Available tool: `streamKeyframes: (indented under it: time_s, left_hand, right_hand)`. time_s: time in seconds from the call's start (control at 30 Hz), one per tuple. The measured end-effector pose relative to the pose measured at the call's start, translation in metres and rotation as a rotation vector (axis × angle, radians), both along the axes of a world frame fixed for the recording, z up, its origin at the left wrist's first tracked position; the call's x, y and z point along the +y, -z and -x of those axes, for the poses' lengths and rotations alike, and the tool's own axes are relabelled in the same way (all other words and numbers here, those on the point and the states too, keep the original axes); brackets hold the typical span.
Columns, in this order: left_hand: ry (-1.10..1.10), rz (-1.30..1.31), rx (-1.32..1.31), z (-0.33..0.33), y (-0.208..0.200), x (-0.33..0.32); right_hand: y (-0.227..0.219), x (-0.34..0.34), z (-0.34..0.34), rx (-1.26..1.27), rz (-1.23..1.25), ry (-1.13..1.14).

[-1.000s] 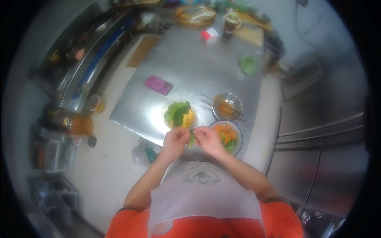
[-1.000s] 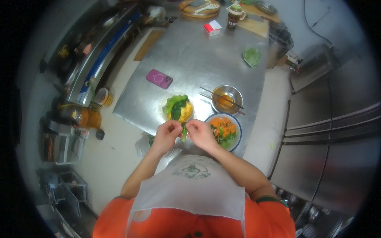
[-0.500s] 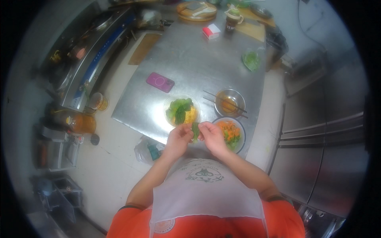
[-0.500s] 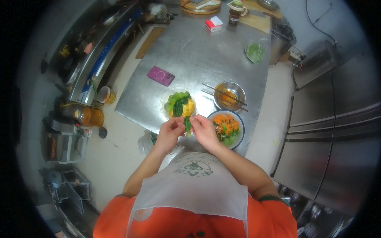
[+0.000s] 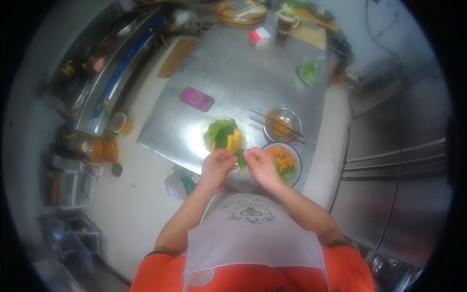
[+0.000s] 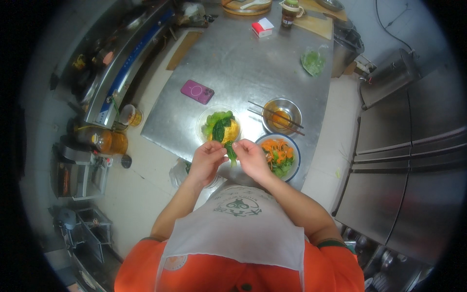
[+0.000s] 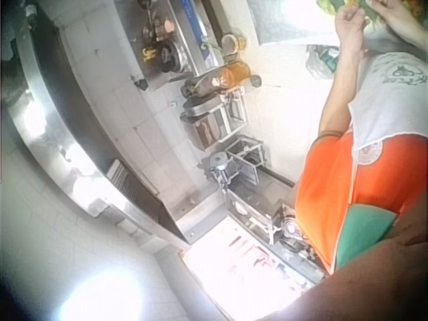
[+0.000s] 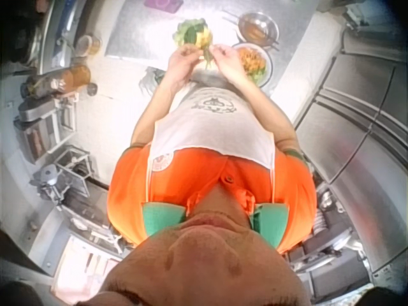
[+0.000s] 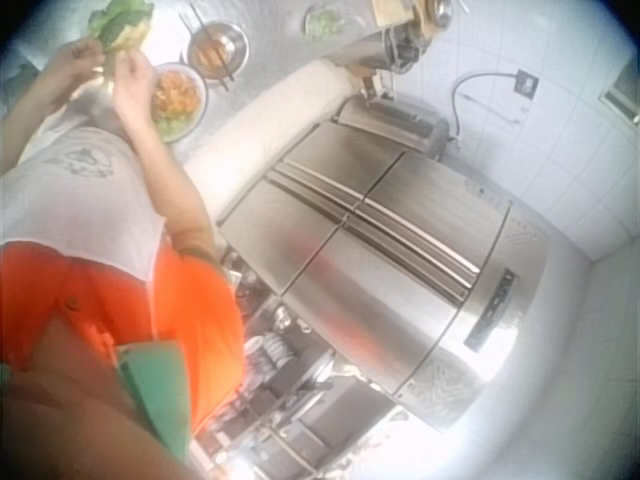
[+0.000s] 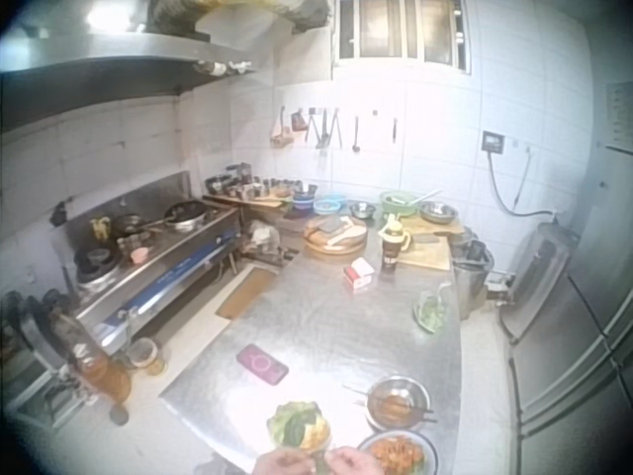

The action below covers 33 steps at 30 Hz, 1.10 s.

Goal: The person assembles a dish by placing chopped vegetables and other ingredients into a bowl. They retrieve items from containers and a refrigerator, then combine them on a stainless steel countertop.

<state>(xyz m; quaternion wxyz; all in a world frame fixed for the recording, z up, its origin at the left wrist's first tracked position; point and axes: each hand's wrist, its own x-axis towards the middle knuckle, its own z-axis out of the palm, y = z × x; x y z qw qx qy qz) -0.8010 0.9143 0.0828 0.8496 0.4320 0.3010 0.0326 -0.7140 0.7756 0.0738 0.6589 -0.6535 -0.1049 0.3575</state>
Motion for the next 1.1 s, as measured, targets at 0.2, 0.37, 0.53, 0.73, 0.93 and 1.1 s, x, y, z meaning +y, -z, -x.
streamKeyframes:
  time_s: [0.2,0.37,0.53,0.73,0.93,1.1]
  left_hand:
    - [0.038,-0.046,-0.047,0.001,-0.002,0.006]
    - [0.110,-0.078,0.047,0.001,-0.001,0.014]
    - [0.179,-0.145,0.122,0.003,0.011,0.028]
    - [0.335,-0.397,0.258,-0.009,0.004,0.054]
    - [0.276,-0.759,0.135,-0.049,0.023,0.105]
    - [0.238,-1.317,-0.008,-0.065,0.042,0.123]
  right_hand:
    - [0.004,0.004,0.001,-0.122,0.014,-0.006]
    - [0.009,0.007,0.004,0.049,-0.083,-0.025]
    - [0.017,0.011,-0.001,0.098,-0.097,-0.078]
    - [0.021,0.032,-0.029,0.052,0.006,-0.244]
    - [0.021,0.086,-0.079,-0.196,0.000,-0.384]
    - [0.033,0.117,-0.109,-0.521,0.126,-0.520]
